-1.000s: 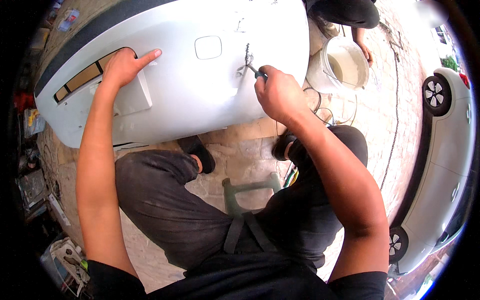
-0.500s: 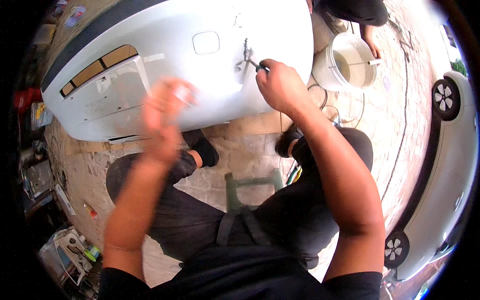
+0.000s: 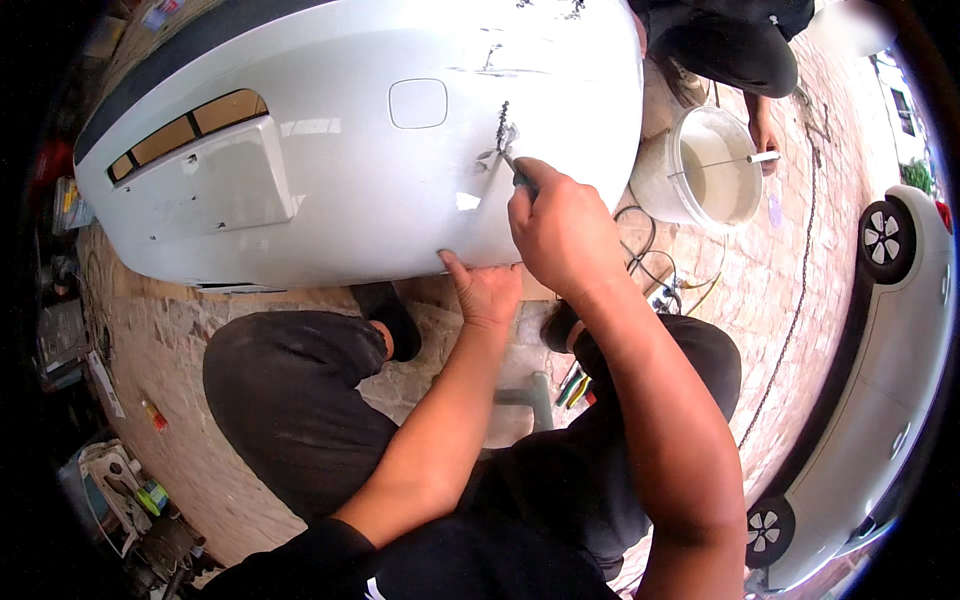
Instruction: The person uses a red heat gun to apply heat to a damaged area on a white plastic car bumper. They repeatedly insert a small metal piece into the heated spot and press it into the surface, then remove it and repeat the process.
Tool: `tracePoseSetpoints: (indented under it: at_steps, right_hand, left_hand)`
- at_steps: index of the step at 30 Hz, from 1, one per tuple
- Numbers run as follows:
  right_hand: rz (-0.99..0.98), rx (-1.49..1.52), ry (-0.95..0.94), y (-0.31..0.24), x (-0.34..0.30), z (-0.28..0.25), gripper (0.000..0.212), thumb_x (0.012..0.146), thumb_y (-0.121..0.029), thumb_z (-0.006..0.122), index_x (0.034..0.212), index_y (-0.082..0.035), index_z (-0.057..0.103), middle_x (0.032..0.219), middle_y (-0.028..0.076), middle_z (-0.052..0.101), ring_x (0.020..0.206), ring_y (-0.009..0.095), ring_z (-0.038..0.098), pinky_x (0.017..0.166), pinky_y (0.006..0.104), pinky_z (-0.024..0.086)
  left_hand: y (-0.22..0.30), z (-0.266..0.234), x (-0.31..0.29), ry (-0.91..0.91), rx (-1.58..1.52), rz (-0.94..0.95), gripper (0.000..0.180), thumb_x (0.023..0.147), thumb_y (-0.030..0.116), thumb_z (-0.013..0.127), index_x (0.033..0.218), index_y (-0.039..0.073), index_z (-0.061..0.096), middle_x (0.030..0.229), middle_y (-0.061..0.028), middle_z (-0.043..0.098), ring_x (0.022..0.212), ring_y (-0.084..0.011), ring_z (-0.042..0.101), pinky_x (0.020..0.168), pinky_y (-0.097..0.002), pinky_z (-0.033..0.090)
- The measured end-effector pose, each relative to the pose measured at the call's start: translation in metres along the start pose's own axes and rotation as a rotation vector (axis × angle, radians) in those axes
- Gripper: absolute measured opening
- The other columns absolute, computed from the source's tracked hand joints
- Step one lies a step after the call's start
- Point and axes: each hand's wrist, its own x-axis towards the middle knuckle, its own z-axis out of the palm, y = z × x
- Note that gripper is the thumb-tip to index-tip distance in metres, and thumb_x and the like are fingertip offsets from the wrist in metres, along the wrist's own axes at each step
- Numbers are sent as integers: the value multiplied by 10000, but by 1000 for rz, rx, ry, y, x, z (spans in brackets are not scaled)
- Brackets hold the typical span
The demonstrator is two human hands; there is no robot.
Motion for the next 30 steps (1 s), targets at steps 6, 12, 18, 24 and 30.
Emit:
tracePoseSetpoints:
  at_steps: [6, 12, 18, 24, 30]
  right_hand:
    - [53, 29, 8, -2, 5, -2, 351, 990, -226, 572, 1260, -70, 733, 1002, 281, 743, 968, 465, 718, 911, 520, 569]
    - [52, -97, 3, -15, 6, 4, 341, 983, -224, 576, 1245, -80, 739, 957, 261, 752, 928, 446, 731, 873, 522, 584]
    - [18, -209, -20, -14, 11, 5, 328, 989, -232, 571, 1228, -91, 744, 898, 236, 756, 860, 421, 743, 816, 521, 599]
    - [-9, -416, -39, -24, 10, 8, 346, 978, -213, 555, 1267, -107, 714, 818, 213, 749, 759, 409, 748, 717, 525, 603]
    - [-88, -583, -140, -26, 9, 14, 454, 922, -148, 570, 1357, -42, 640, 775, 185, 748, 664, 378, 744, 606, 500, 591]
  left_hand:
    - [27, 27, 1, 134, -473, 45, 1137, 765, 962, 551, 1614, 214, 444, 1683, -7, 406, 1544, -293, 340, 1298, -566, 210]
    - [28, 39, 13, 154, -529, 98, 1277, 696, 1094, 294, 1619, 225, 444, 1686, -14, 407, 1543, -314, 348, 1287, -591, 211]
    - [28, 49, 12, 121, -498, 109, 1315, 678, 1108, 237, 1625, 216, 430, 1683, -17, 412, 1543, -310, 348, 1290, -584, 214]
    - [29, 42, 13, 127, -431, 77, 1338, 657, 1113, 232, 1626, 211, 424, 1680, -8, 413, 1541, -280, 352, 1295, -542, 237]
    - [30, 32, 14, 130, -356, 64, 1306, 676, 1105, 229, 1642, 242, 391, 1690, 21, 393, 1547, -266, 331, 1304, -515, 219]
